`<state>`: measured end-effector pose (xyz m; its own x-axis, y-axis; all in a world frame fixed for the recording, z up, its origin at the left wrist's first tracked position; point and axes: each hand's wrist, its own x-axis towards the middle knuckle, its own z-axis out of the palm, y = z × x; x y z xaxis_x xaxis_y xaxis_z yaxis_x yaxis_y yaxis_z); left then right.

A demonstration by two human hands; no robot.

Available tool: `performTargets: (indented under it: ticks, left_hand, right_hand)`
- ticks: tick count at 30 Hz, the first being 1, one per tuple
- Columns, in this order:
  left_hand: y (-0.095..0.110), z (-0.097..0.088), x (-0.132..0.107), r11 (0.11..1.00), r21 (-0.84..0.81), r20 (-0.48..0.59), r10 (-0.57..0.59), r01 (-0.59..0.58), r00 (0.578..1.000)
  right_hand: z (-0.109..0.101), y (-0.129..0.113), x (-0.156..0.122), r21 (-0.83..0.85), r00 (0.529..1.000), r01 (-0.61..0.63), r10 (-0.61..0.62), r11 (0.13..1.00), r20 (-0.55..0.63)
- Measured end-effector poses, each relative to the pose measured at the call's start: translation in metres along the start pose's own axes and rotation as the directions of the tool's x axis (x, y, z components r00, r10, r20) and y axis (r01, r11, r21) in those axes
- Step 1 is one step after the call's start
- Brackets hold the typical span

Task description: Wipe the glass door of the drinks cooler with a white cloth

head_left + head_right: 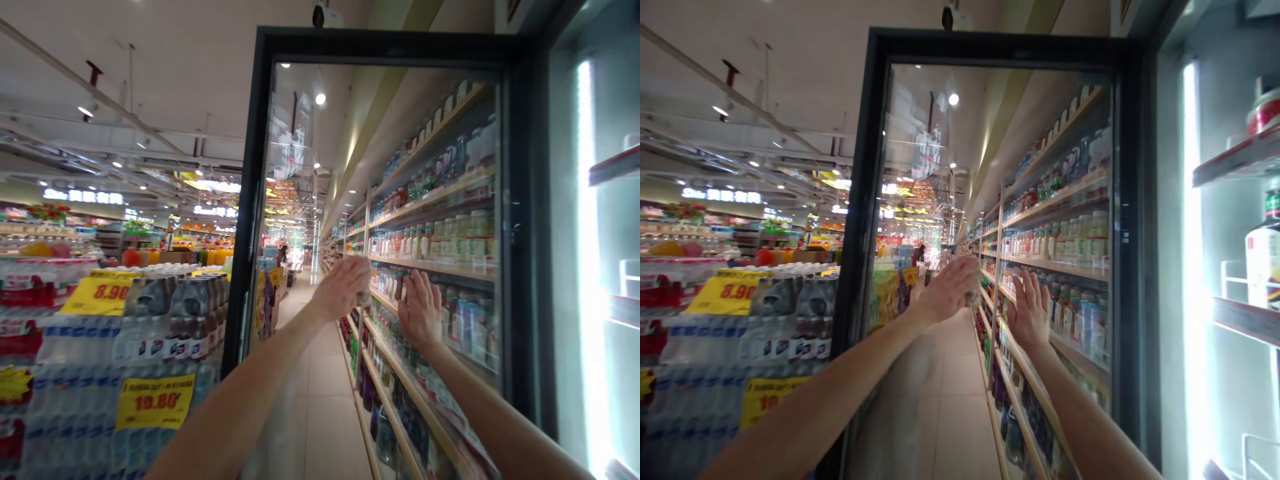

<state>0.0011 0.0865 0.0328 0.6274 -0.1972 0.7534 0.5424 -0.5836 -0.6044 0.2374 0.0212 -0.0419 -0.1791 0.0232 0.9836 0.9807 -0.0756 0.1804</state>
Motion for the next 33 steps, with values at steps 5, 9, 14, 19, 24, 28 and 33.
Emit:
performTargets:
  ticks: [5,9,14,19,24,28,33]
  left_hand:
    - [-0.026,-0.011,0.024,0.922,0.051,-0.139,-0.374,0.383,0.917]
    - [-0.025,-0.015,0.023,0.924,0.063,-0.132,-0.366,0.376,0.921]
    - [0.016,-0.009,0.005,1.000,0.028,0.137,0.003,-0.007,0.991]
    - [0.009,-0.012,0.002,0.925,0.048,0.006,-0.378,0.377,0.926]
    - [-0.004,-0.021,-0.033,0.949,-0.030,-0.047,-0.315,0.314,0.948]
    - [-0.013,-0.034,-0.079,0.932,0.087,-0.075,-0.345,0.351,0.936]
    - [-0.007,-0.040,-0.091,0.913,0.170,0.005,-0.378,0.372,0.926]
  right_hand:
    - [0.001,0.000,0.001,0.005,1.000,0.001,-0.001,1.000,-0.015]
    - [0.001,0.001,0.000,0.006,1.000,0.002,-0.002,1.000,-0.017]
    - [0.000,0.005,-0.002,0.038,1.000,0.006,-0.006,0.999,-0.021]
    - [-0.007,-0.039,0.025,0.254,0.997,0.044,-0.027,0.966,-0.071]
    - [-0.003,-0.120,0.067,0.399,0.972,0.161,-0.216,0.903,0.097]
    - [0.004,-0.141,0.085,0.316,0.971,0.120,-0.177,0.941,0.159]
    - [-0.008,-0.038,0.073,0.145,0.987,-0.005,-0.018,0.989,0.160]
